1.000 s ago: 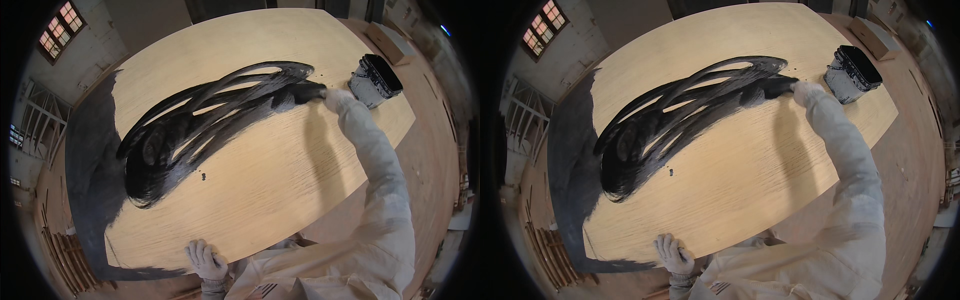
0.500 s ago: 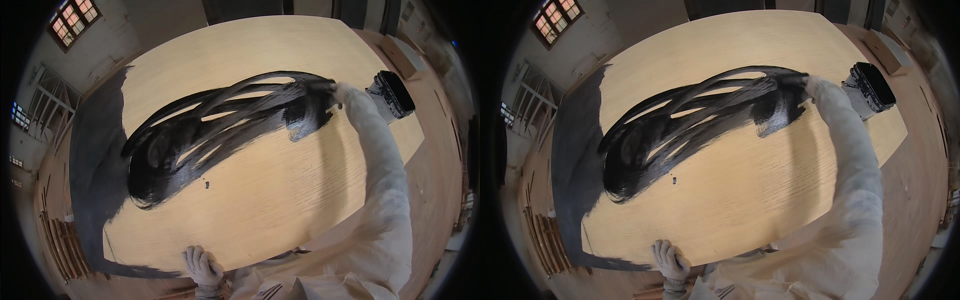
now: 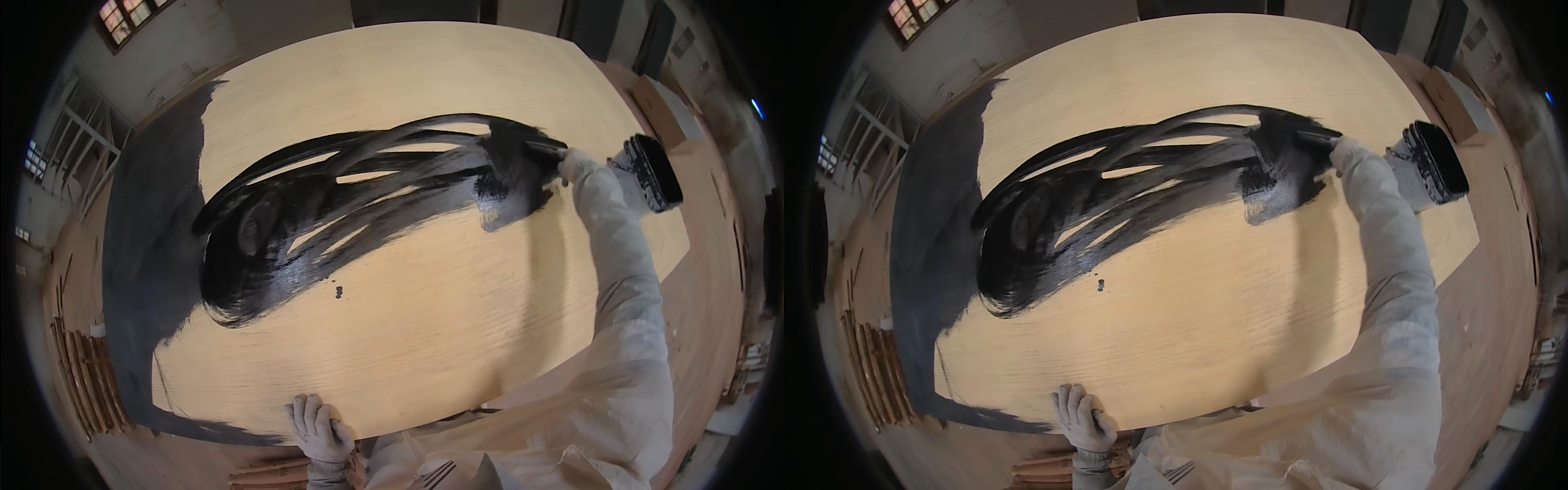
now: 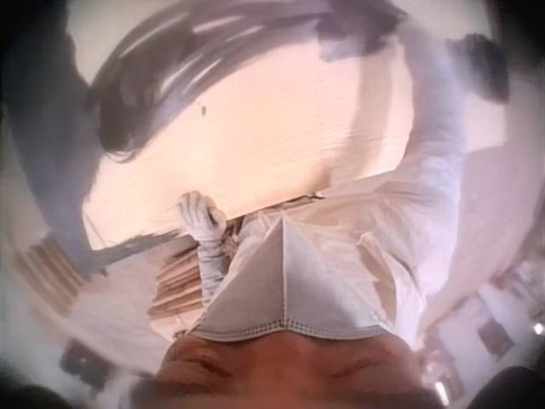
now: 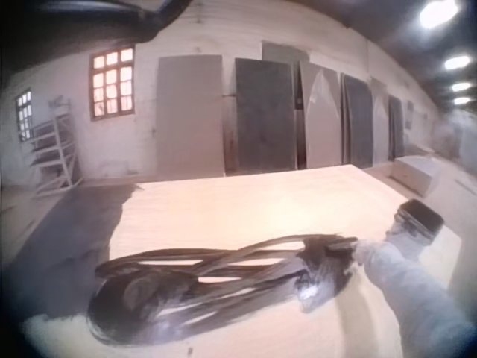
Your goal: The person paints a large wooden board black using a brush. They repeatedly dip the brush into a paint container and apply broad strokes across the board's surface, gradually covering more area.
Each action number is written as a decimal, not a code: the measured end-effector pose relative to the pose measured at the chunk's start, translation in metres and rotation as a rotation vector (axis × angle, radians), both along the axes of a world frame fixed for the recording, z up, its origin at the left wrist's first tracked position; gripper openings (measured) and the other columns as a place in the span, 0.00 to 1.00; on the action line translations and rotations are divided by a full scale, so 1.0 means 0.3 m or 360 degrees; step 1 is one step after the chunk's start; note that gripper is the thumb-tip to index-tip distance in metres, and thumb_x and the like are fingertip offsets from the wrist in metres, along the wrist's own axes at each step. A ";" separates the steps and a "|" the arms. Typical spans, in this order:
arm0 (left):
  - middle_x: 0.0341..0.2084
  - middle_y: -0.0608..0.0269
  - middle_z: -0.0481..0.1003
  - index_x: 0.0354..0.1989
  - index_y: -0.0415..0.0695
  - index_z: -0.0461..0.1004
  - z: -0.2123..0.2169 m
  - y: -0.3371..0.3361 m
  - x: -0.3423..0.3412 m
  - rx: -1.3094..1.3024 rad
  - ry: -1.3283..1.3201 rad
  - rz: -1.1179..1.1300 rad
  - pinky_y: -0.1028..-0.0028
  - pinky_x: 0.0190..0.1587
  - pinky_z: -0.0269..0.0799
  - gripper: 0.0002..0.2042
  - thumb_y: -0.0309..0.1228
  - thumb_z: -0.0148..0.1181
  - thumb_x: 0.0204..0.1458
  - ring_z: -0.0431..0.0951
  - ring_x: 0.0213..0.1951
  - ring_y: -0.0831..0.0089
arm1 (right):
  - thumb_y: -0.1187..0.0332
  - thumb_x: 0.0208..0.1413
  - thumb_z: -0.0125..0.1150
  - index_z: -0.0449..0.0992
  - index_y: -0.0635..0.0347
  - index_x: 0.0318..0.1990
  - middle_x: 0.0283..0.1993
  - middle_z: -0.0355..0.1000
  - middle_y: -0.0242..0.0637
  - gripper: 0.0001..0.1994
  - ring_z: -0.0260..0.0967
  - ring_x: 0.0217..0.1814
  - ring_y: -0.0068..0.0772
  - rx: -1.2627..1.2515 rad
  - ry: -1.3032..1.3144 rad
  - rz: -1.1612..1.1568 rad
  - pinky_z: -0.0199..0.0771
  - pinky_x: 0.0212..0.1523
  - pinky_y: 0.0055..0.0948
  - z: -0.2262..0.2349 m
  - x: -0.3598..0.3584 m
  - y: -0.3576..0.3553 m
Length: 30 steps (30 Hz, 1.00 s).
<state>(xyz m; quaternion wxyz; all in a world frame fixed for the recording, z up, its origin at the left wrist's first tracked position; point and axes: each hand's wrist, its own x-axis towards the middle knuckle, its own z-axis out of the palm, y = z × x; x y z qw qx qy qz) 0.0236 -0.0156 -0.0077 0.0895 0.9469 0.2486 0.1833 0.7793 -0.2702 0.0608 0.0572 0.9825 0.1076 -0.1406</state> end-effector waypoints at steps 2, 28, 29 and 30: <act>0.59 0.44 0.77 0.52 0.40 0.74 0.033 -0.002 -0.016 -0.0021 0.0031 0.0028 0.30 0.74 0.58 0.18 0.34 0.52 0.56 0.72 0.67 0.36 | 0.58 0.68 0.61 0.78 0.44 0.68 0.54 0.84 0.50 0.22 0.82 0.57 0.53 0.0079 0.0065 0.0178 0.79 0.56 0.48 0.010 -0.135 0.128; 0.56 0.45 0.77 0.48 0.39 0.76 0.032 -0.012 -0.050 -0.0032 -0.0031 0.0159 0.31 0.76 0.52 0.17 0.33 0.54 0.52 0.72 0.65 0.37 | 0.69 0.73 0.46 0.78 0.53 0.65 0.62 0.81 0.48 0.19 0.78 0.67 0.49 0.0180 0.0018 0.0995 0.77 0.68 0.46 0.100 -0.536 0.884; 0.56 0.45 0.78 0.48 0.39 0.76 0.041 -0.010 -0.059 -0.0024 -0.0033 0.0161 0.31 0.76 0.52 0.16 0.33 0.54 0.53 0.72 0.66 0.37 | 0.67 0.71 0.48 0.75 0.51 0.69 0.63 0.81 0.48 0.22 0.77 0.68 0.50 0.0010 0.0083 0.1066 0.76 0.70 0.46 0.136 -0.688 0.867; 0.56 0.45 0.78 0.49 0.40 0.75 0.043 -0.019 -0.057 -0.0014 -0.0039 0.0190 0.31 0.76 0.52 0.16 0.33 0.55 0.54 0.72 0.66 0.37 | 0.65 0.71 0.48 0.73 0.47 0.73 0.65 0.80 0.48 0.24 0.76 0.71 0.49 -0.0247 0.0266 0.1223 0.74 0.72 0.44 0.211 -0.818 0.849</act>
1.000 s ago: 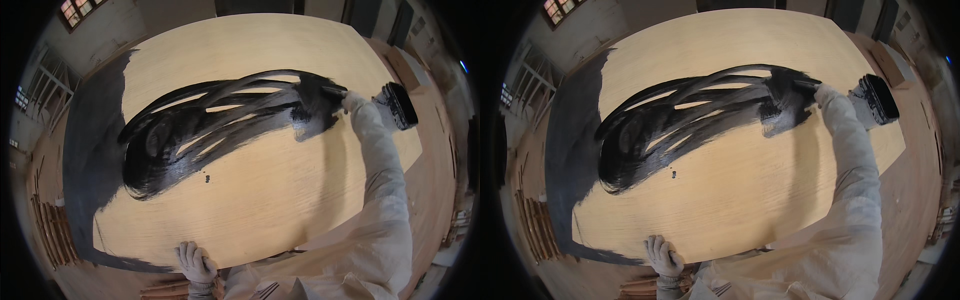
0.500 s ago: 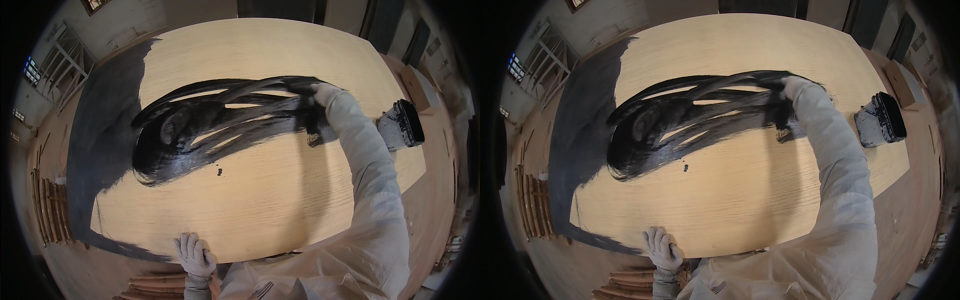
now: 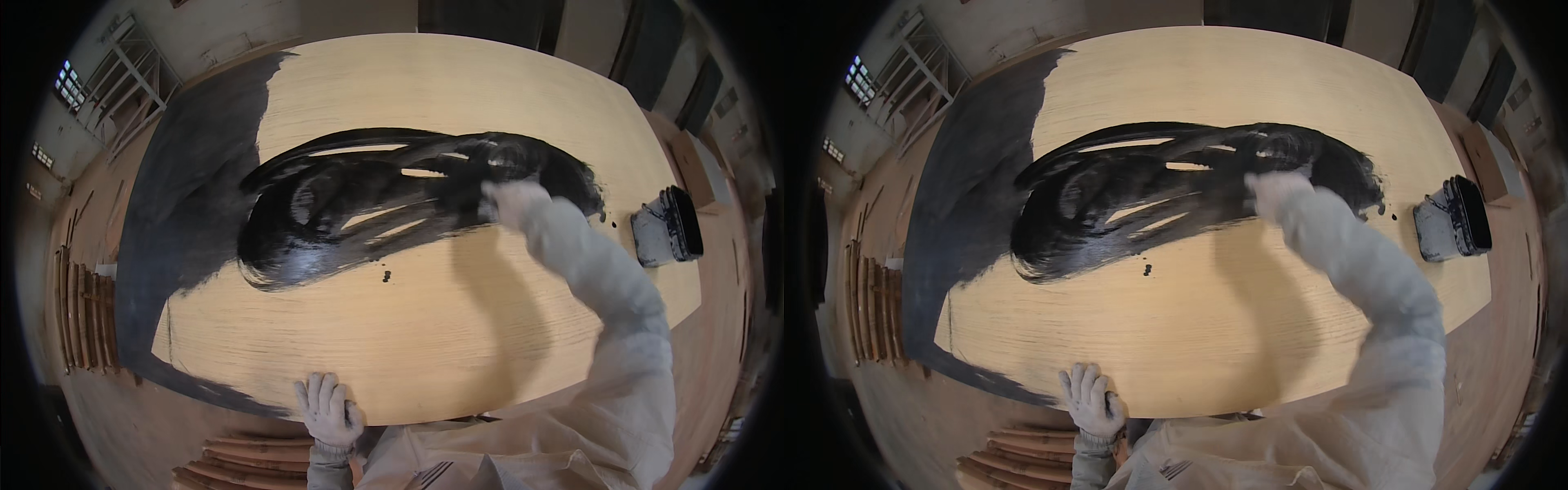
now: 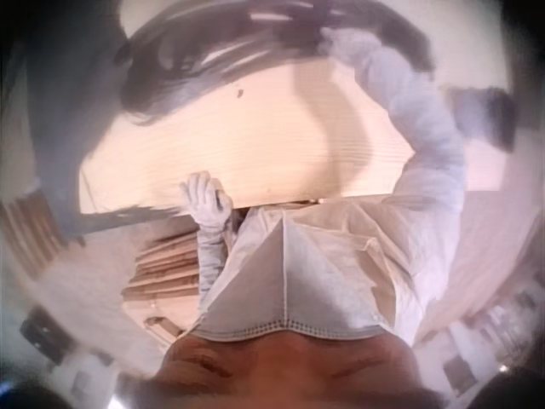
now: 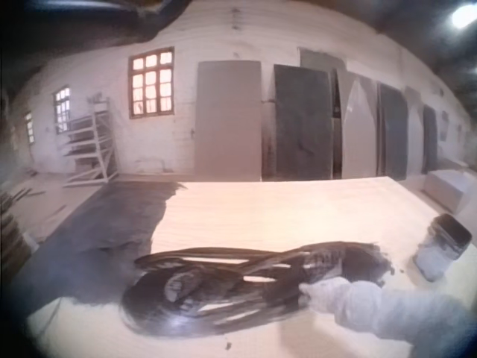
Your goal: The person paints a large wooden board black using a brush. They repeatedly dip the brush into a paint container and apply broad strokes across the board's surface, gradually covering more area.
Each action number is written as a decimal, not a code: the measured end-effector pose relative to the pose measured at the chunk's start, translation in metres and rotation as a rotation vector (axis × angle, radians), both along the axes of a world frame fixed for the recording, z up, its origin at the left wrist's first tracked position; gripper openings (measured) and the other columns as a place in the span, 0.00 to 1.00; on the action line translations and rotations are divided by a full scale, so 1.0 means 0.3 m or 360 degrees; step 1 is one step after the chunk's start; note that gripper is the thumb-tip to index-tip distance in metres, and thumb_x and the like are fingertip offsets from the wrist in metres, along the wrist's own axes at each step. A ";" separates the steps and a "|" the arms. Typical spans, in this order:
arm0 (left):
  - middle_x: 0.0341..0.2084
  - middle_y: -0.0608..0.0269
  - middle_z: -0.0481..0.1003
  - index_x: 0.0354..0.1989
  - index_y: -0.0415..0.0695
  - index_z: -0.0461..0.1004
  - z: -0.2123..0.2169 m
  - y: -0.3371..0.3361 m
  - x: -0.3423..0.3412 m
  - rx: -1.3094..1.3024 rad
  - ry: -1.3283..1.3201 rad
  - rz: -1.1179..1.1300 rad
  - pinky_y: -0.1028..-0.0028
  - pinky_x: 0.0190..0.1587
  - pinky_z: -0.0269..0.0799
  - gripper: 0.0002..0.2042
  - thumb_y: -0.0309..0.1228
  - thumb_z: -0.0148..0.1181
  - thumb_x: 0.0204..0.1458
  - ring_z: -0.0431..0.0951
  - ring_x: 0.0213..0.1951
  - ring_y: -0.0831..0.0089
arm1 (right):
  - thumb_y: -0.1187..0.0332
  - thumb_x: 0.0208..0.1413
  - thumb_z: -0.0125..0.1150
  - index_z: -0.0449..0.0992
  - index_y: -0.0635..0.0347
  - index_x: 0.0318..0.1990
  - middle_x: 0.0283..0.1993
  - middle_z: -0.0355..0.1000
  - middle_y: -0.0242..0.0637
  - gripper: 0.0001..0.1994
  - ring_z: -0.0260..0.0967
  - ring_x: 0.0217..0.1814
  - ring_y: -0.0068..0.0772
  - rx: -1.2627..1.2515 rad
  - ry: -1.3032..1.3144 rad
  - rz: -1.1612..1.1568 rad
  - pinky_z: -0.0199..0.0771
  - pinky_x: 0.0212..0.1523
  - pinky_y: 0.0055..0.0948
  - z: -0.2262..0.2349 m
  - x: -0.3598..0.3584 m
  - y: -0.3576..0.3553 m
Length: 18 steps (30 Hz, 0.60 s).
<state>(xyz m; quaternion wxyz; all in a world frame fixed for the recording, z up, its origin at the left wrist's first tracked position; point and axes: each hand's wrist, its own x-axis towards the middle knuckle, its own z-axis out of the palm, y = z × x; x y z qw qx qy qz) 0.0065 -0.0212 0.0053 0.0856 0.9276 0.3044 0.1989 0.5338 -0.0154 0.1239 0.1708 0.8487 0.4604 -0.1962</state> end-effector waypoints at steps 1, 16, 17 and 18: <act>0.56 0.45 0.78 0.49 0.39 0.75 -0.006 0.001 0.011 -0.0006 -0.0008 0.0003 0.31 0.76 0.53 0.16 0.32 0.55 0.54 0.72 0.66 0.37 | 0.65 0.72 0.47 0.71 0.43 0.76 0.66 0.79 0.47 0.26 0.76 0.71 0.48 0.0088 0.0018 -0.0010 0.73 0.73 0.43 -0.028 -0.010 -0.099; 0.52 0.44 0.76 0.48 0.38 0.74 0.037 0.054 0.017 -0.0203 -0.0110 -0.0146 0.31 0.66 0.60 0.19 0.29 0.58 0.45 0.74 0.59 0.36 | 0.65 0.66 0.57 0.73 0.43 0.74 0.66 0.79 0.48 0.28 0.76 0.70 0.52 0.0013 -0.0030 -0.0029 0.76 0.68 0.43 0.015 -0.019 0.229; 0.52 0.44 0.76 0.48 0.38 0.74 0.037 0.058 0.015 -0.0221 -0.0120 -0.0163 0.31 0.65 0.61 0.19 0.28 0.58 0.44 0.74 0.58 0.36 | 0.65 0.65 0.58 0.73 0.43 0.74 0.67 0.79 0.48 0.28 0.76 0.70 0.53 0.0004 -0.0030 -0.0066 0.76 0.69 0.42 0.029 0.019 0.199; 0.52 0.44 0.76 0.48 0.38 0.74 0.031 0.067 0.038 -0.0234 -0.0169 -0.0199 0.31 0.64 0.62 0.20 0.28 0.58 0.44 0.74 0.57 0.36 | 0.66 0.65 0.59 0.73 0.42 0.74 0.68 0.78 0.47 0.29 0.76 0.70 0.52 -0.0009 0.0059 -0.0302 0.76 0.68 0.41 0.041 0.122 0.181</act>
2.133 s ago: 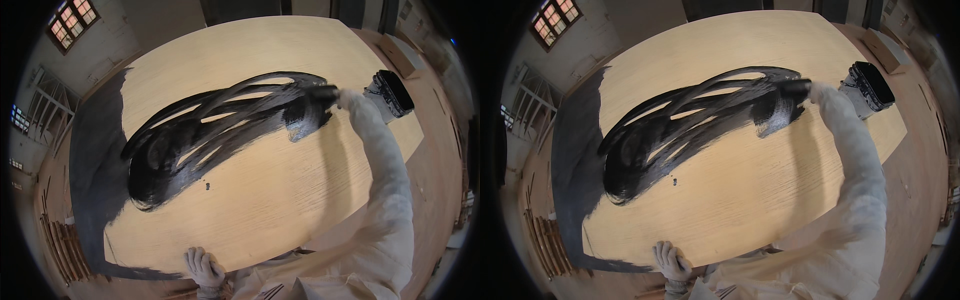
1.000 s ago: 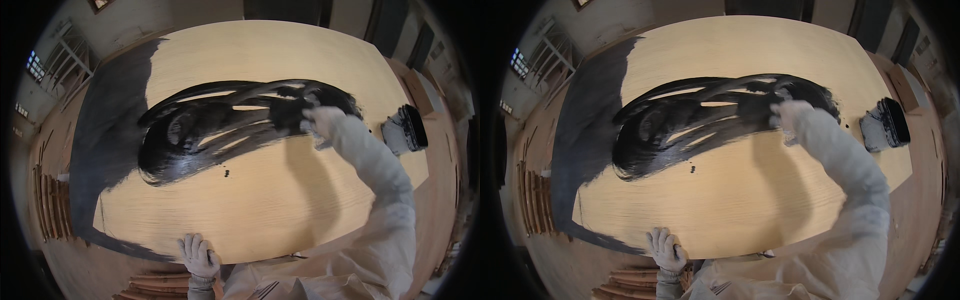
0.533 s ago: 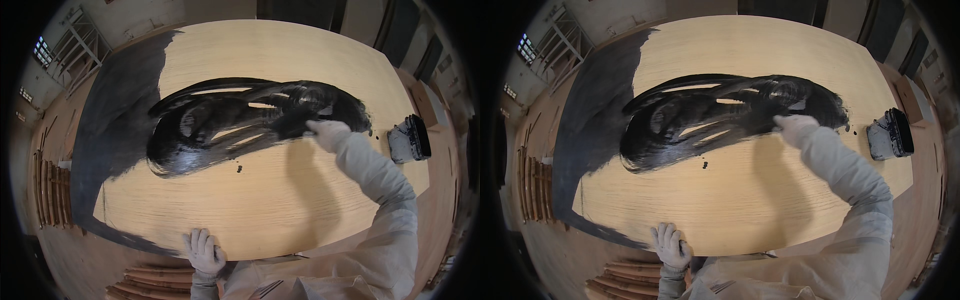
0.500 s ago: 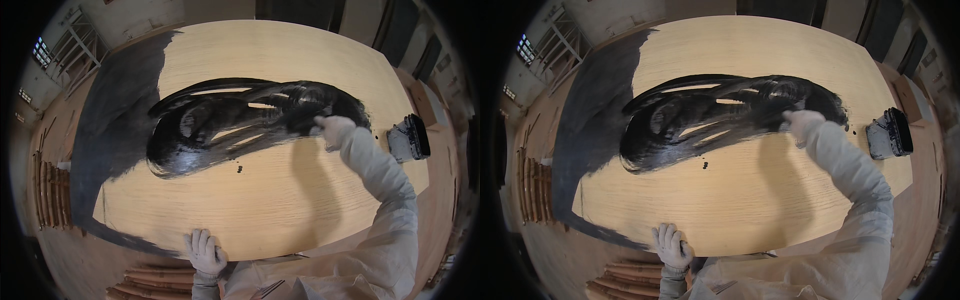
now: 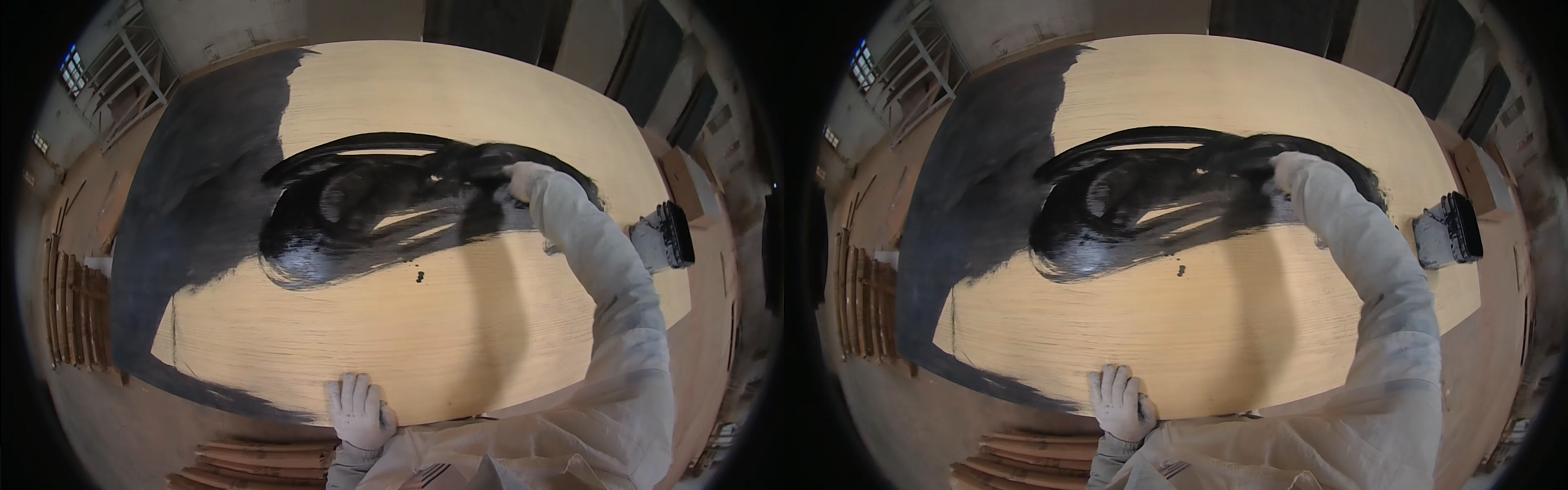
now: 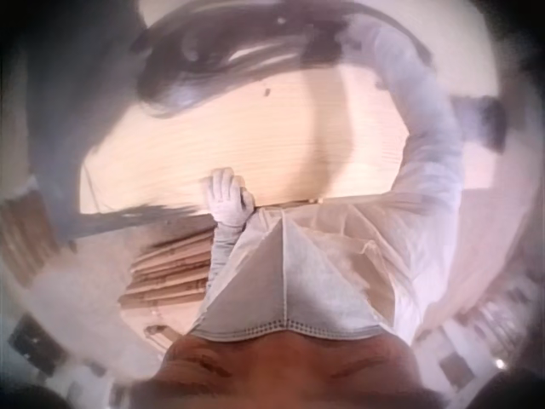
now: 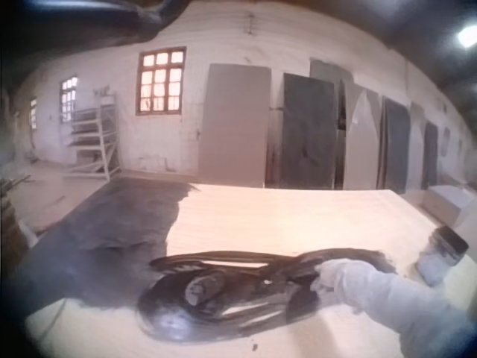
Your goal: The person paints a large wooden board black using a brush. They repeatedly dip the brush into a paint container and apply broad strokes across the board's surface, gradually covering more area.
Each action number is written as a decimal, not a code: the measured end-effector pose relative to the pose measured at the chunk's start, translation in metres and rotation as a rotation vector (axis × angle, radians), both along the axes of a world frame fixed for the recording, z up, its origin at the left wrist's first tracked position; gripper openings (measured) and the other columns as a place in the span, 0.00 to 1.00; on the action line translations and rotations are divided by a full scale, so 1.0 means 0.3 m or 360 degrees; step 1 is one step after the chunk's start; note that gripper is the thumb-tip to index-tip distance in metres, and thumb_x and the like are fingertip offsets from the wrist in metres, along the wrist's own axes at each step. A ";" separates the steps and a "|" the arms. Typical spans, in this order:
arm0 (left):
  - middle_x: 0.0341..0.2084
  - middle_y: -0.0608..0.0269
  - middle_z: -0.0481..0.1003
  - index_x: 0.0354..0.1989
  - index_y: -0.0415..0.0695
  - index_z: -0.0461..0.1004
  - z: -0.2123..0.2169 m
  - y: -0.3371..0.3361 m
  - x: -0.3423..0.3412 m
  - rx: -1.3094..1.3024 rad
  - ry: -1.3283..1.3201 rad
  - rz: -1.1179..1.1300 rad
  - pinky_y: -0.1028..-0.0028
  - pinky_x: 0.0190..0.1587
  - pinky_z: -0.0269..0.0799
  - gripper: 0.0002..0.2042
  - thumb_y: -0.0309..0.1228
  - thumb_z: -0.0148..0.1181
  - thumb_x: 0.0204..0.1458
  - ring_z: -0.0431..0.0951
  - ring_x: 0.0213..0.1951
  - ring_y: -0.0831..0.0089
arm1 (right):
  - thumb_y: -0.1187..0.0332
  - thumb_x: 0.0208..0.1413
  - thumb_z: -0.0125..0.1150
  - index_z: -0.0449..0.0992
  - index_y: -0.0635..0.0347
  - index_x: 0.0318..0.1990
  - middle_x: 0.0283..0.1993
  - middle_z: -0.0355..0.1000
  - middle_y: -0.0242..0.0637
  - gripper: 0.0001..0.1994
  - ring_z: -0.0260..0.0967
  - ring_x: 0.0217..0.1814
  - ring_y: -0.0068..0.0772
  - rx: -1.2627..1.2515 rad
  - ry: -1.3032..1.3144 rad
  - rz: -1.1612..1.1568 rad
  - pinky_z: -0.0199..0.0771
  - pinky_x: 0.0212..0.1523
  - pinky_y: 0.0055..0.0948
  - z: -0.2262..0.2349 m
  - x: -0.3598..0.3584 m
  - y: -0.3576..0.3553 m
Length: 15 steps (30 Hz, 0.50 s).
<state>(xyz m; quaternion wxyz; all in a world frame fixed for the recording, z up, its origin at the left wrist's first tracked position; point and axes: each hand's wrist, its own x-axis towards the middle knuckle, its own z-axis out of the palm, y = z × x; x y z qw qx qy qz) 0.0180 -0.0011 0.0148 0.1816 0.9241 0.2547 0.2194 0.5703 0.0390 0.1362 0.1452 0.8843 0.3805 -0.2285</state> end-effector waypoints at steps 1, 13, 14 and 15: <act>0.51 0.44 0.76 0.46 0.37 0.74 0.002 0.020 0.024 0.0017 -0.0060 -0.0076 0.32 0.61 0.64 0.19 0.28 0.58 0.43 0.75 0.56 0.37 | 0.66 0.65 0.59 0.73 0.40 0.74 0.68 0.78 0.46 0.29 0.77 0.69 0.50 0.0018 -0.0189 -0.0184 0.76 0.68 0.42 -0.090 0.197 -0.045; 0.49 0.42 0.77 0.43 0.36 0.76 -0.017 0.054 0.021 -0.0055 -0.0178 -0.0179 0.32 0.59 0.66 0.17 0.28 0.58 0.43 0.76 0.55 0.36 | 0.66 0.62 0.57 0.75 0.39 0.73 0.63 0.82 0.46 0.29 0.80 0.66 0.51 0.0054 -0.0334 -0.0089 0.77 0.68 0.43 -0.213 0.398 0.103; 0.49 0.42 0.77 0.42 0.36 0.76 -0.007 0.048 0.009 -0.0066 -0.0140 -0.0130 0.32 0.59 0.66 0.16 0.28 0.59 0.43 0.76 0.54 0.37 | 0.66 0.63 0.57 0.75 0.39 0.73 0.63 0.82 0.46 0.29 0.80 0.66 0.51 0.0143 -0.0283 -0.0054 0.77 0.68 0.43 -0.219 0.300 0.211; 0.48 0.43 0.76 0.42 0.36 0.76 0.003 0.048 0.001 -0.0070 -0.0115 -0.0101 0.32 0.58 0.66 0.16 0.28 0.59 0.42 0.76 0.53 0.37 | 0.65 0.63 0.58 0.75 0.39 0.73 0.64 0.81 0.46 0.29 0.80 0.66 0.51 0.0213 -0.0214 -0.0011 0.78 0.67 0.43 -0.192 0.168 0.284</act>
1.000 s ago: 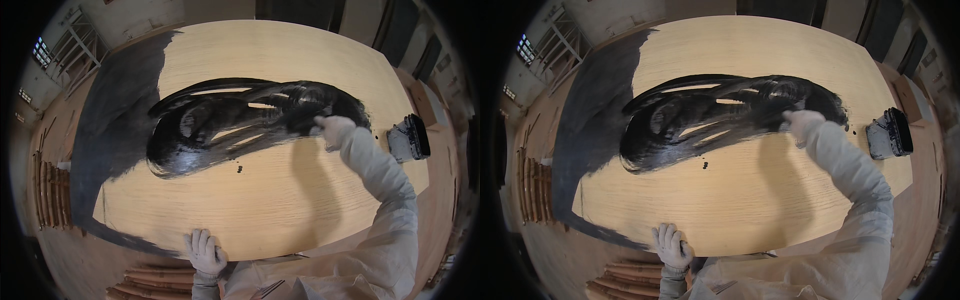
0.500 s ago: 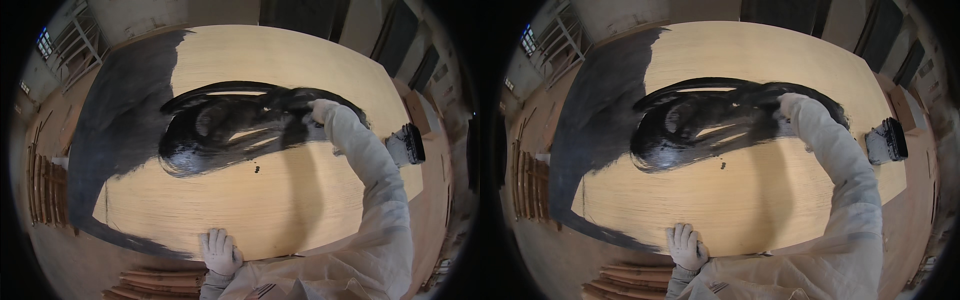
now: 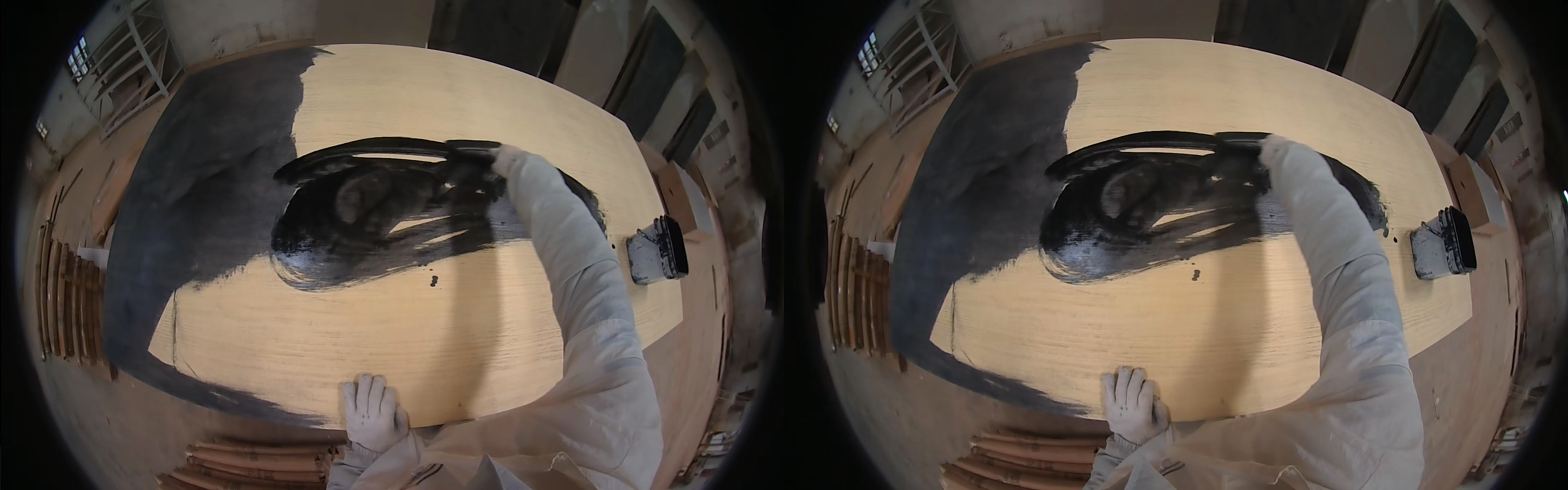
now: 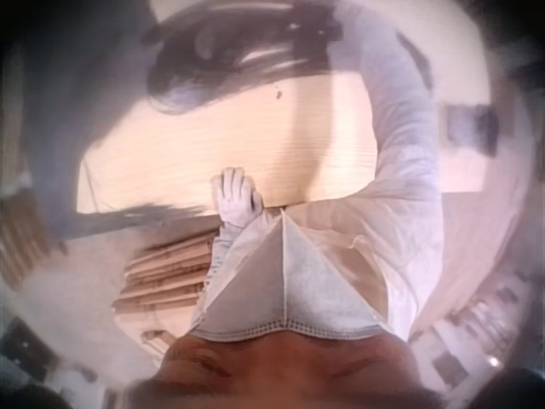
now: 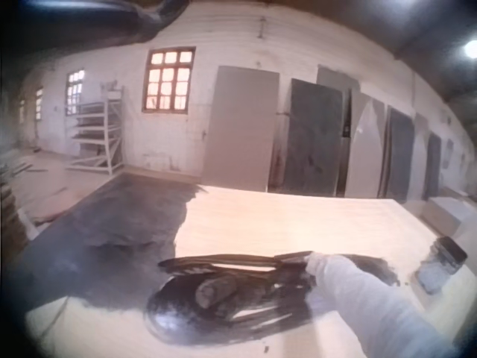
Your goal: The person paints a large wooden board black using a brush. They repeatedly dip the brush into a paint container and apply broad strokes across the board's surface, gradually covering more area.
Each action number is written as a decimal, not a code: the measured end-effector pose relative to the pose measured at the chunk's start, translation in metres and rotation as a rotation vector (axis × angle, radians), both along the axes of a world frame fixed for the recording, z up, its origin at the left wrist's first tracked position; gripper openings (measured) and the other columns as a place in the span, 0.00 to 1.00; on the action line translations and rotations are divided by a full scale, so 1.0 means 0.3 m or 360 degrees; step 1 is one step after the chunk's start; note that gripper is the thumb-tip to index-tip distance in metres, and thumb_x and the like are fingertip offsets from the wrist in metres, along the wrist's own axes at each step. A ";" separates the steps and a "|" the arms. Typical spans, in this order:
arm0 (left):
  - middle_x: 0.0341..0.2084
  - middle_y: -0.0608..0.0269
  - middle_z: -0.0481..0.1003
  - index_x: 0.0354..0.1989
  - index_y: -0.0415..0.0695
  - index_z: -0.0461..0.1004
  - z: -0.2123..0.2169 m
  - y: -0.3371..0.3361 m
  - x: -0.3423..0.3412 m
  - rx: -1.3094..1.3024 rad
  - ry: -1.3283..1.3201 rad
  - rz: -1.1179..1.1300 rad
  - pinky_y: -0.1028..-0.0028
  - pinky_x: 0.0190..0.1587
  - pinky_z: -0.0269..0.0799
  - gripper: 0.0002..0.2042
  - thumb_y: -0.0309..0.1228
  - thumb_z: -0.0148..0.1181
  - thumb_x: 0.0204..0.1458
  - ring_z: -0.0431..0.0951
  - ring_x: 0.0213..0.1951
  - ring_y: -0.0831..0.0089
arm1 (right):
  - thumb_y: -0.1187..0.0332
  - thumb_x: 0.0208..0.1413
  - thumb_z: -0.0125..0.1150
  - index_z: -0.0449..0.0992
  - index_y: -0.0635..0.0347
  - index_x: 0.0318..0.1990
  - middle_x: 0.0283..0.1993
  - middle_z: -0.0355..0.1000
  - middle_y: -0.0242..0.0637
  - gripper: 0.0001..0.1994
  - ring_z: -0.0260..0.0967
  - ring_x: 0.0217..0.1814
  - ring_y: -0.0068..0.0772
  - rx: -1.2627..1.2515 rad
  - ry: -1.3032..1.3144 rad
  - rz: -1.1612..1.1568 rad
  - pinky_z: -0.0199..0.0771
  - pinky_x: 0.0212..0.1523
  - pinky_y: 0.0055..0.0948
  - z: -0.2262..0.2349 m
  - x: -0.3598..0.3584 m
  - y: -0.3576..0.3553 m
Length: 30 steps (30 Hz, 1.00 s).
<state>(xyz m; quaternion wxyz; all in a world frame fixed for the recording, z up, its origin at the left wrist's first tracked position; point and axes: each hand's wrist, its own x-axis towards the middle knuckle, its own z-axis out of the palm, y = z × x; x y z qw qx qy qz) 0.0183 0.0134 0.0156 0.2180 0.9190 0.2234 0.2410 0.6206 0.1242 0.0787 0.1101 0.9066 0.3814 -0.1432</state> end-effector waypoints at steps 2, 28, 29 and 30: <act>0.48 0.43 0.76 0.41 0.37 0.76 0.008 -0.005 -0.011 0.0012 0.0018 0.0016 0.33 0.57 0.66 0.16 0.28 0.59 0.41 0.76 0.53 0.37 | 0.65 0.63 0.58 0.75 0.37 0.73 0.64 0.80 0.48 0.29 0.79 0.67 0.51 -0.0012 0.0103 0.0153 0.77 0.68 0.42 0.079 -0.260 0.018; 0.52 0.41 0.76 0.44 0.35 0.77 -0.023 0.003 -0.021 -0.0053 0.0040 -0.0059 0.40 0.63 0.67 0.17 0.30 0.63 0.44 0.75 0.59 0.42 | 0.65 0.66 0.55 0.71 0.41 0.76 0.68 0.78 0.46 0.29 0.74 0.72 0.50 -0.0017 0.0065 0.0307 0.73 0.72 0.46 0.118 -0.474 0.275; 0.53 0.41 0.75 0.44 0.35 0.77 -0.025 0.001 -0.034 -0.0073 0.0053 -0.0065 0.40 0.64 0.67 0.18 0.30 0.63 0.45 0.74 0.60 0.42 | 0.65 0.66 0.56 0.72 0.41 0.75 0.68 0.78 0.45 0.29 0.74 0.72 0.50 -0.0088 0.0014 0.0506 0.72 0.73 0.46 0.136 -0.577 0.284; 0.53 0.41 0.75 0.45 0.35 0.77 -0.028 0.001 -0.042 -0.0091 0.0057 -0.0071 0.40 0.64 0.66 0.18 0.30 0.63 0.45 0.74 0.60 0.42 | 0.66 0.64 0.57 0.72 0.39 0.75 0.69 0.77 0.45 0.30 0.73 0.73 0.48 -0.0111 0.0092 0.0554 0.71 0.74 0.45 0.155 -0.656 0.265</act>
